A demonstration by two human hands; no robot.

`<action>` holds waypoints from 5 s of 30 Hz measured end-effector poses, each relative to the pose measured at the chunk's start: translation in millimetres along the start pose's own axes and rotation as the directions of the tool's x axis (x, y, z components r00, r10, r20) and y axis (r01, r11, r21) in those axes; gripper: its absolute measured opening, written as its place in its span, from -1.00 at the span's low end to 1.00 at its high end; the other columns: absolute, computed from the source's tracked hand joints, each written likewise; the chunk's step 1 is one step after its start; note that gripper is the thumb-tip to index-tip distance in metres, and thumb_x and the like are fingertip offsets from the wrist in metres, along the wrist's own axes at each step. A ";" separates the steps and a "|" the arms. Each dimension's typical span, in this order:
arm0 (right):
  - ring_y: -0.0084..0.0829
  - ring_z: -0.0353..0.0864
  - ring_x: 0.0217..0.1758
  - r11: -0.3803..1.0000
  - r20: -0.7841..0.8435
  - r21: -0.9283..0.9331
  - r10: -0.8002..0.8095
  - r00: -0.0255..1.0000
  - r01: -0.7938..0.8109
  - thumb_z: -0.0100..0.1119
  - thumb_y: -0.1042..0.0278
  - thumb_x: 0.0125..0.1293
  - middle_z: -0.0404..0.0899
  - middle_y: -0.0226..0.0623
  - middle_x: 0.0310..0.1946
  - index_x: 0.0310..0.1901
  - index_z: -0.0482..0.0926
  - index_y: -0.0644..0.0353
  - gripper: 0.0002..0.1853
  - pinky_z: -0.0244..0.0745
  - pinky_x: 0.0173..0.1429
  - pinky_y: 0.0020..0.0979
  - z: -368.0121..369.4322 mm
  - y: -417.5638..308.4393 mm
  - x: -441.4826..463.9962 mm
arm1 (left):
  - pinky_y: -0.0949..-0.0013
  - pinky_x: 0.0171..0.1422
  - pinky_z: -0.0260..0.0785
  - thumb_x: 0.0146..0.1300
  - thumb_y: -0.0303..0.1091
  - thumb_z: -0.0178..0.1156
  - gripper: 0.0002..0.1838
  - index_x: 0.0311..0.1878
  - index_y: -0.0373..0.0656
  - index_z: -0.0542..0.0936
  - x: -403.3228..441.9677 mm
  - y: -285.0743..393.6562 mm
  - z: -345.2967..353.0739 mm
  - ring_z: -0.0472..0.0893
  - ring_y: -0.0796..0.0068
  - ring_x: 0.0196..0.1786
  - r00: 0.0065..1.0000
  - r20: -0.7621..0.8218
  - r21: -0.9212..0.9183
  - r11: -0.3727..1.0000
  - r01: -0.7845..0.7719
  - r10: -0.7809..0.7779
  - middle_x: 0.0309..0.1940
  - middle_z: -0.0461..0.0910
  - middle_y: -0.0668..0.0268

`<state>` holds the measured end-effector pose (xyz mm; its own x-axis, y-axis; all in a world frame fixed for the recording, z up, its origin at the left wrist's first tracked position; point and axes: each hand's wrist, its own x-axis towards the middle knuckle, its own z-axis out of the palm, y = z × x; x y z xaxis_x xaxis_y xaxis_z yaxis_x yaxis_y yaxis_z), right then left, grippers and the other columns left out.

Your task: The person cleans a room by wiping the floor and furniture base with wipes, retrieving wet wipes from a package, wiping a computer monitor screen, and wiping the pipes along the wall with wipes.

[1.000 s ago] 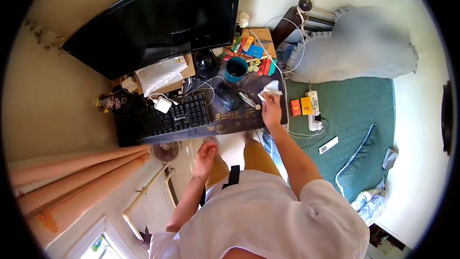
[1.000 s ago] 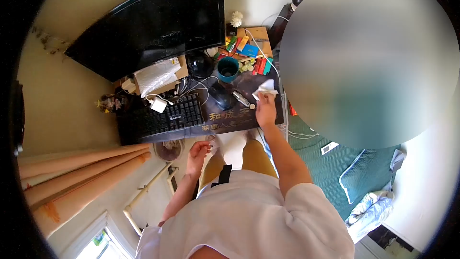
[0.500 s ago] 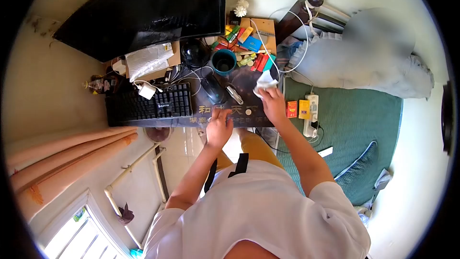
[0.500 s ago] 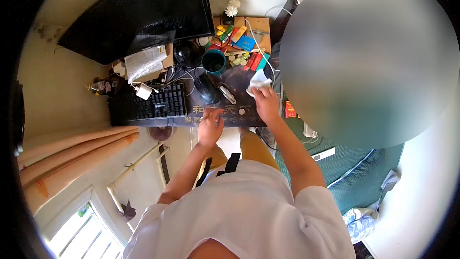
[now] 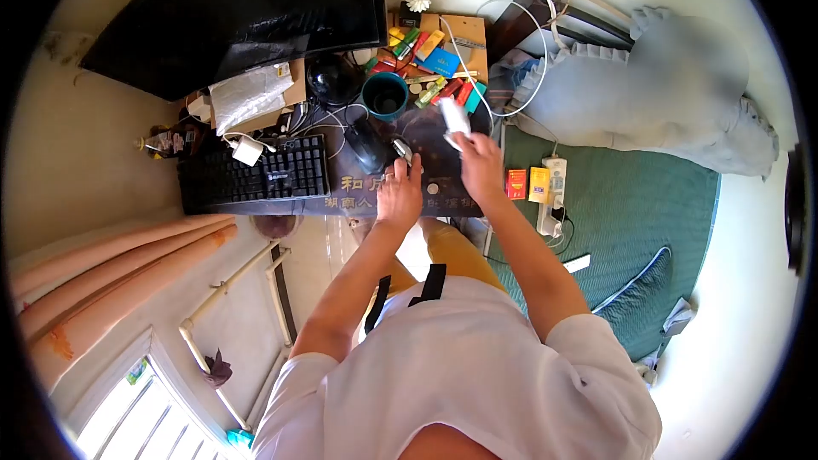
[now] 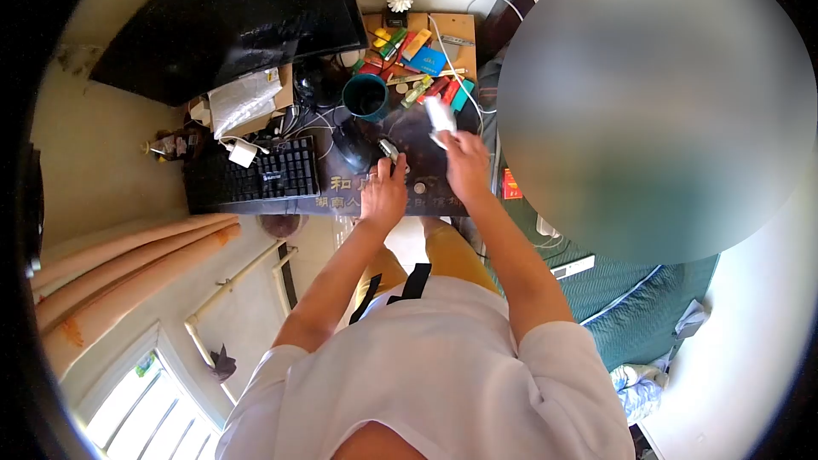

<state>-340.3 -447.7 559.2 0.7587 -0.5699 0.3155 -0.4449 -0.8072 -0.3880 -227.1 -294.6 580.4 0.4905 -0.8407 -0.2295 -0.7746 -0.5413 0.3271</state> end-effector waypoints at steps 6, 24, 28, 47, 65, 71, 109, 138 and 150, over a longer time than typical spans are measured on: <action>-0.21 0.45 -0.19 1.000 0.262 0.028 -0.011 0.965 0.003 0.13 0.53 0.05 0.45 -0.27 -0.25 0.02 0.55 0.12 -0.58 0.37 -0.15 -0.23 -35.4 -8.0 -91.5 | 0.17 -0.15 0.52 0.12 -0.46 0.08 -0.43 0.28 -0.12 0.33 12.2 -6.2 7.5 0.49 0.10 -0.06 0.987 -0.099 -0.047 0.990 -0.132 0.127 -0.02 0.31 0.11; -0.10 0.45 -0.11 0.984 0.343 0.149 0.045 0.938 -0.102 0.10 0.48 0.10 0.42 -0.10 -0.20 0.11 0.43 0.24 -0.54 0.41 -0.05 -0.15 5.0 -104.7 -69.9 | 0.03 0.25 0.26 0.00 -0.40 0.23 -0.22 0.34 -0.25 0.18 -22.1 -36.7 -10.8 0.33 -0.18 0.17 0.915 -0.240 -0.501 0.849 0.169 -0.324 0.19 0.26 -0.11; -0.10 0.45 -0.11 0.954 0.360 0.255 -0.246 0.900 0.158 0.09 0.48 0.10 0.42 -0.11 -0.18 0.13 0.41 0.25 -0.52 0.41 -0.07 -0.15 39.8 -136.4 -85.2 | 0.06 0.22 0.30 0.03 -0.41 0.22 -0.29 0.31 -0.21 0.23 -80.9 -50.3 -30.9 0.36 -0.11 0.17 0.932 -0.298 -0.605 0.796 -0.017 -0.206 0.19 0.28 0.00; -0.12 0.43 0.02 0.884 0.425 0.117 -0.457 0.781 0.453 0.04 0.58 0.13 0.39 -0.15 -0.12 0.18 0.37 0.20 -0.49 0.39 0.10 -0.22 119.1 -302.4 -58.7 | 0.15 0.02 0.43 0.09 -0.35 0.18 -0.56 0.11 -0.05 0.48 -332.7 -220.7 -30.3 0.55 0.06 -0.05 0.838 -0.062 -0.650 0.659 0.378 -0.542 0.01 0.47 0.15; -0.50 0.43 -0.08 0.474 0.618 0.778 -0.455 0.641 -0.413 0.16 0.38 0.26 0.41 -0.35 -0.11 -0.14 0.59 0.33 -0.79 0.30 0.03 -0.51 104.5 -404.4 -123.5 | 0.20 0.05 0.44 0.03 -0.45 0.20 -0.67 -0.06 -0.07 0.57 -510.0 -201.5 -19.4 0.52 0.16 0.01 0.354 -0.332 -0.599 0.485 0.637 -0.875 -0.08 0.52 0.19; -0.57 0.42 -0.02 0.275 0.673 0.726 -0.471 0.570 -0.631 0.09 0.38 0.33 0.41 -0.39 -0.06 -0.08 0.55 0.39 -0.75 0.29 0.07 -0.52 64.7 -456.3 -121.1 | 0.07 0.37 0.05 0.01 -0.26 0.31 -0.29 0.30 -0.01 0.34 -563.0 -316.1 -93.9 0.22 -0.02 0.28 -0.062 -0.787 -0.343 0.352 0.871 -0.613 0.21 0.28 0.05; -0.39 0.54 -0.15 0.052 0.052 0.412 -0.998 0.034 0.910 0.32 0.41 -0.10 0.65 -0.51 -0.22 -0.19 0.66 0.05 -0.68 0.36 0.00 -0.30 139.2 -753.0 -156.9 | 0.38 0.22 0.31 0.35 -0.47 0.03 -0.69 0.14 -0.27 0.41 -837.5 -189.9 11.9 0.50 0.48 0.06 -0.448 0.102 -0.871 0.138 -0.472 -0.888 0.03 0.50 0.24; -0.28 0.63 -0.10 0.019 -0.210 0.508 -0.967 0.145 0.861 0.23 0.50 -0.01 0.66 -0.31 -0.20 -0.16 0.66 0.11 -0.70 0.45 0.16 -0.15 152.7 -762.0 -242.1 | 0.41 0.23 0.31 0.35 -0.48 0.02 -0.66 0.18 -0.30 0.39 -795.7 -230.2 -29.9 0.49 0.50 0.09 -0.302 -0.047 -0.774 0.226 -0.591 -0.952 0.06 0.51 0.25; -0.30 0.60 -0.04 0.203 -0.205 0.457 -0.923 0.325 0.866 0.13 0.48 0.10 0.63 -0.32 -0.15 -0.13 0.63 0.01 -0.72 0.42 0.22 -0.20 156.3 -735.5 -211.2 | 0.25 0.27 0.35 0.35 -0.53 -0.04 -0.63 0.22 -0.22 0.37 -768.9 -306.7 -113.5 0.48 0.30 0.16 -0.230 -0.255 -0.638 0.342 -0.690 -0.939 0.14 0.45 0.16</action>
<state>-98.9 290.4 642.5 0.5595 0.5284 0.6385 0.7841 -0.5870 -0.2014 -321.4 515.8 760.6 0.7168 0.6970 -0.0206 -0.3486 0.3838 0.8551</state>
